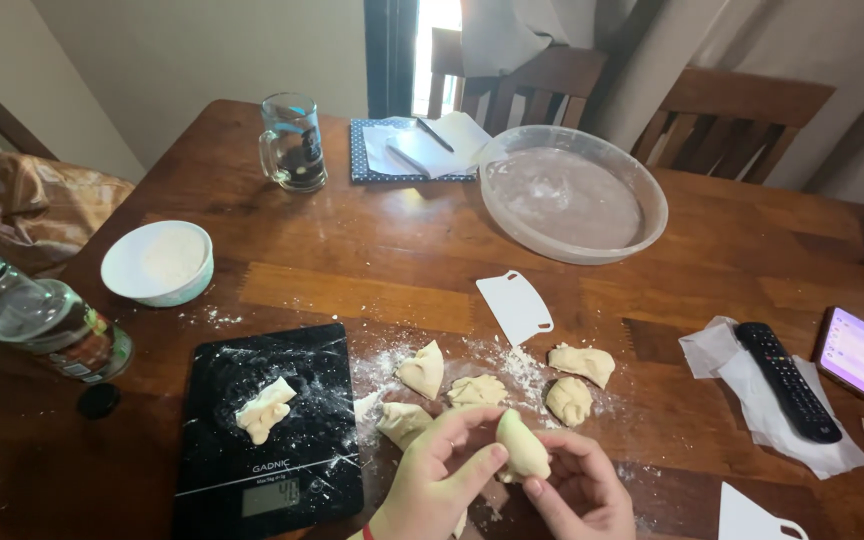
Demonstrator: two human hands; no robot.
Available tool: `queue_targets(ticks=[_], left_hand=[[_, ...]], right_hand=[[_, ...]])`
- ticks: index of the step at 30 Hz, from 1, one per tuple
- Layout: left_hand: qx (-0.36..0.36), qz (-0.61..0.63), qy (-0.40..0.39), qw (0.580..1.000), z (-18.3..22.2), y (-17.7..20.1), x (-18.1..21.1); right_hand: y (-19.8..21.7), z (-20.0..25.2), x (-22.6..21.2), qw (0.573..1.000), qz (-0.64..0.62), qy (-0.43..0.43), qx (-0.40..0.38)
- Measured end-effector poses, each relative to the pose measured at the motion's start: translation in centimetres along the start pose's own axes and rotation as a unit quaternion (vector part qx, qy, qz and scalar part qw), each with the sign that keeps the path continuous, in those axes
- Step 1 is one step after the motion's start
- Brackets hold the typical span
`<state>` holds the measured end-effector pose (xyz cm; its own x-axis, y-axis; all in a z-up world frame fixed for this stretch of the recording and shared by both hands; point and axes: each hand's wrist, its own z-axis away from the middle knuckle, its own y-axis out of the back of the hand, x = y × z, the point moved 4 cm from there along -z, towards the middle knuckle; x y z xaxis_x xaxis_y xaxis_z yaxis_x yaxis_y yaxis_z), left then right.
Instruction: Weighing pieces of dough on a scale and rolling them into balls by hand
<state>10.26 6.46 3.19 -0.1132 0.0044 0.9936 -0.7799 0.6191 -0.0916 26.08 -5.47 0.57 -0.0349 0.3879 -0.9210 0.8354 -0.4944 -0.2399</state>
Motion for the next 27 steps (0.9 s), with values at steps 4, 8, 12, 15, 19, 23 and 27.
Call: queue_targets(ticks=[4, 8, 12, 15, 19, 23, 27], left_hand=[[-0.051, 0.063, 0.042, 0.996, 0.4, -0.8, 2.2], [-0.09, 0.104, 0.084, 0.987, 0.8, -1.4, 0.3], [-0.077, -0.019, 0.075, 0.994, 0.8, -1.0, 2.0], [-0.068, 0.004, 0.044, 0.997, 0.5, -1.0, 0.5], [-0.096, 0.042, -0.025, 0.994, 0.5, -1.1, 1.6], [-0.181, -0.015, 0.102, 0.978, 1.4, -1.1, 3.2], [-0.181, -0.026, 0.1, 0.978, 0.8, -1.4, 0.6]], right_hand=[[0.0, 0.5, -0.5, 0.998, 0.066, -0.002, 0.023], [-2.0, -0.2, -3.3, 0.94, 0.284, 0.187, -0.02], [-2.3, 0.3, -3.4, 0.926, 0.329, 0.18, 0.038], [-1.1, 0.6, -1.7, 0.955, 0.252, 0.153, -0.023], [-3.1, 0.4, -3.6, 0.884, 0.399, 0.239, -0.035], [-3.4, 0.1, -4.3, 0.877, 0.403, 0.26, 0.016], [-3.4, 0.1, -4.2, 0.872, 0.405, 0.272, 0.034]])
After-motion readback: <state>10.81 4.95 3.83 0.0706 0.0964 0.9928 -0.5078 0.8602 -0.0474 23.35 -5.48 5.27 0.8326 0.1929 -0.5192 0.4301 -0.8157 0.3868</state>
